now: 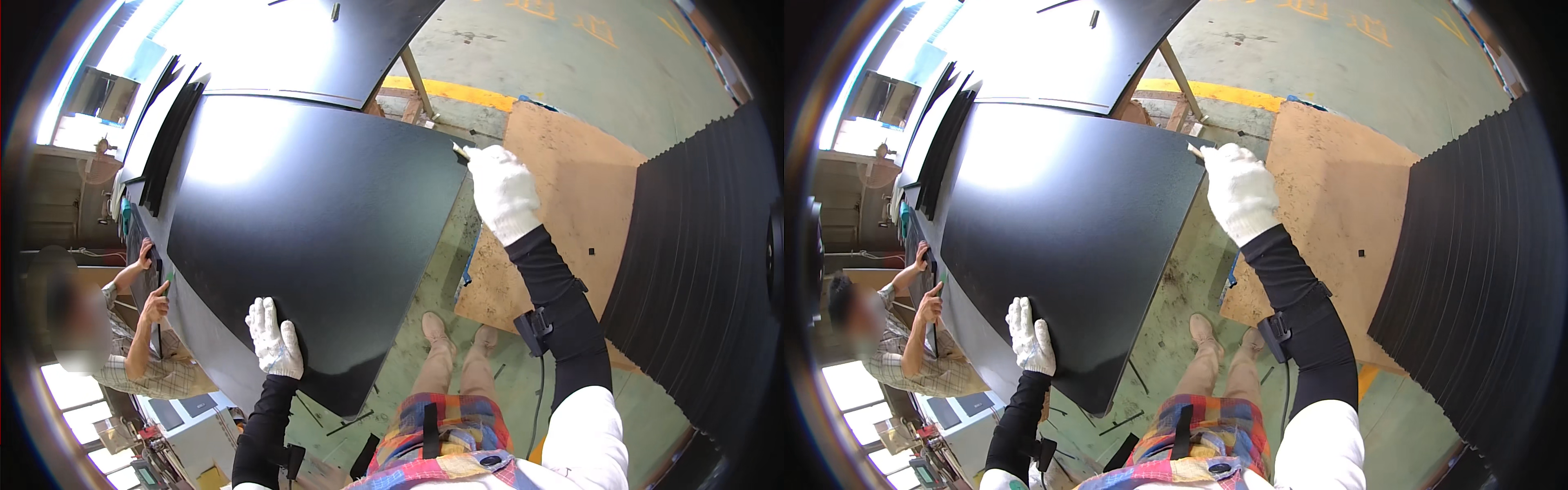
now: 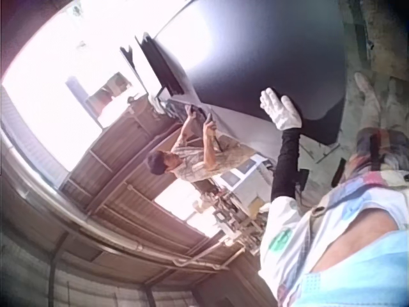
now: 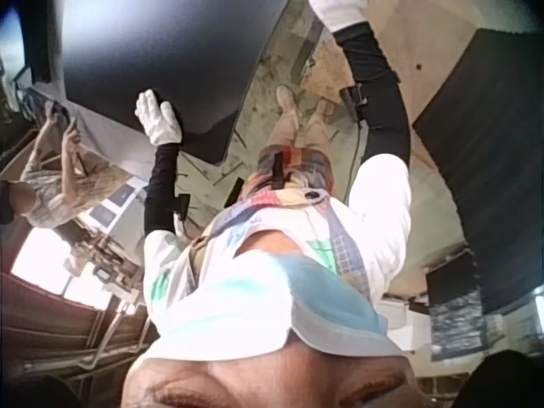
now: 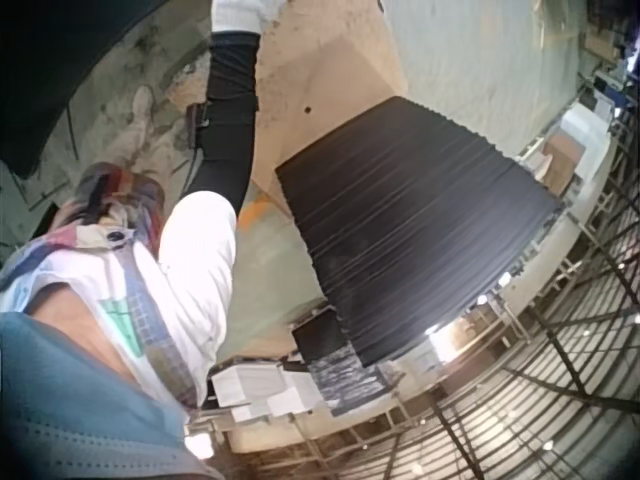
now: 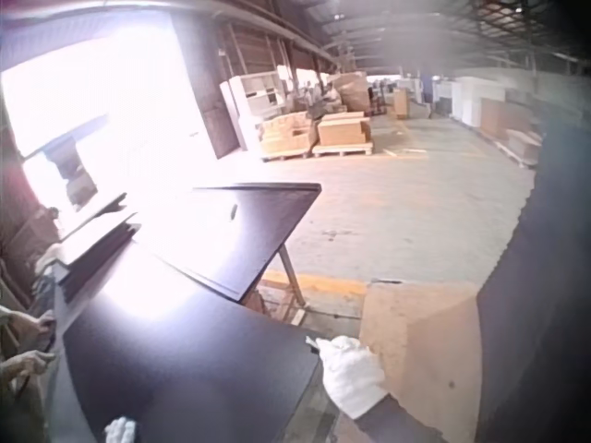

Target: The recorder uses a small wooden block to scrape or sand the edges of black furniture panels to smooth them.

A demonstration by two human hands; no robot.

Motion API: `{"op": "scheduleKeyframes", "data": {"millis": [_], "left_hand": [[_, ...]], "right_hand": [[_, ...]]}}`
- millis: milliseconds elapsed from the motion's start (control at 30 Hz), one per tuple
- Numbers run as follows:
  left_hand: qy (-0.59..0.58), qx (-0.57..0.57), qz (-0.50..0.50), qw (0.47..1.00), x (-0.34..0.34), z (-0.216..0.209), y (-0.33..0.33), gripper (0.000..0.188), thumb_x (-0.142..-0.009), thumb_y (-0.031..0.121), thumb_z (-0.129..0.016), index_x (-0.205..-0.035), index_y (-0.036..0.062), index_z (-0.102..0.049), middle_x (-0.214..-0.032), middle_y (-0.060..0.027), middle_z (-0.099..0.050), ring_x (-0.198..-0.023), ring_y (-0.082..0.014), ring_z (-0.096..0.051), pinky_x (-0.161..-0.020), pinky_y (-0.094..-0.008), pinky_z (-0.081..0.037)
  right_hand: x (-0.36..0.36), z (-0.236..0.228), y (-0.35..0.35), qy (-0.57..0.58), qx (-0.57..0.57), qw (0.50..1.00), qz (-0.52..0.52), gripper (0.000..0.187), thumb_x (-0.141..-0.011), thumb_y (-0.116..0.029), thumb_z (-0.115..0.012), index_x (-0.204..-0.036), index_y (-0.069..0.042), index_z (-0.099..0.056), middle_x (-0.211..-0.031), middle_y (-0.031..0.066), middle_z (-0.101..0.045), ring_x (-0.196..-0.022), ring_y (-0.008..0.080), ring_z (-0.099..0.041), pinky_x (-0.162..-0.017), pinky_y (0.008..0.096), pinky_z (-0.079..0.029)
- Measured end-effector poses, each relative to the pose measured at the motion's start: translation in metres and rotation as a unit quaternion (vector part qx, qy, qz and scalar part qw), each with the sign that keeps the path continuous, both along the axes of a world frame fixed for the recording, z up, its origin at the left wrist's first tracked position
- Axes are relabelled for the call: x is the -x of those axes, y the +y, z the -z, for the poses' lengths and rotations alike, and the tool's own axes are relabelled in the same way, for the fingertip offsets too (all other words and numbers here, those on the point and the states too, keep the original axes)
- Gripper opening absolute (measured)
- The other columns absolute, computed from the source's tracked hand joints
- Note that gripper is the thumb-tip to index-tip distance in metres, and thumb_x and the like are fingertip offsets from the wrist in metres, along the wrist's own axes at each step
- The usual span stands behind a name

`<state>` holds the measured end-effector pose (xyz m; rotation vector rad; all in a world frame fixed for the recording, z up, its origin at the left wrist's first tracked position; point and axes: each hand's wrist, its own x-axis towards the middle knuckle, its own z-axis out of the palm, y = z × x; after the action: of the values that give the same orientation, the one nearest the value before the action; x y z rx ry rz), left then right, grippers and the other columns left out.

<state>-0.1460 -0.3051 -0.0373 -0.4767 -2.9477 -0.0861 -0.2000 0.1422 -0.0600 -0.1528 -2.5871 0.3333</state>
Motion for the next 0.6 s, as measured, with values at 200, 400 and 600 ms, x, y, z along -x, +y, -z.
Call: {"op": "scheduleKeyframes", "data": {"millis": [200, 400, 600], "left_hand": [[-0.006, 0.008, -0.012, 1.000, 0.000, -0.008, -0.005, 0.054, -0.096, 0.029, -0.044, -0.143, 0.0015, -0.039, -0.147, -0.0204, -0.037, -0.139, -0.0370, -0.029, -0.116, -0.0487, -0.016], [-0.004, 0.003, -0.006, 1.000, 0.001, -0.007, -0.010, 0.054, -0.096, 0.027, -0.045, -0.143, 0.0017, -0.039, -0.148, -0.0205, -0.036, -0.140, -0.0371, -0.029, -0.116, -0.0490, -0.015], [0.001, 0.000, -0.003, 1.000, 0.006, -0.008, -0.001, 0.052, -0.098, 0.029, -0.043, -0.142, 0.0010, -0.040, -0.147, -0.0208, -0.037, -0.139, -0.0373, -0.030, -0.116, -0.0477, -0.016]], "right_hand": [[-0.063, -0.026, -0.060, -0.013, -0.015, 0.980, -0.196, 0.011, -0.089, -0.015, -0.055, -0.091, -0.007, -0.061, -0.073, 0.0060, -0.056, -0.069, 0.0202, -0.057, -0.058, 0.0306, -0.050], [-0.050, -0.033, -0.051, -0.028, 0.032, 0.976, -0.215, 0.012, -0.088, -0.013, -0.054, -0.093, -0.008, -0.063, -0.074, 0.0088, -0.057, -0.069, 0.0240, -0.060, -0.060, 0.0336, -0.051], [-0.012, -0.019, -0.015, -0.040, -0.109, 0.990, -0.080, 0.013, -0.093, -0.015, -0.049, -0.088, -0.008, -0.058, -0.075, 0.0093, -0.055, -0.068, 0.0236, -0.057, -0.055, 0.0354, -0.049]]}}
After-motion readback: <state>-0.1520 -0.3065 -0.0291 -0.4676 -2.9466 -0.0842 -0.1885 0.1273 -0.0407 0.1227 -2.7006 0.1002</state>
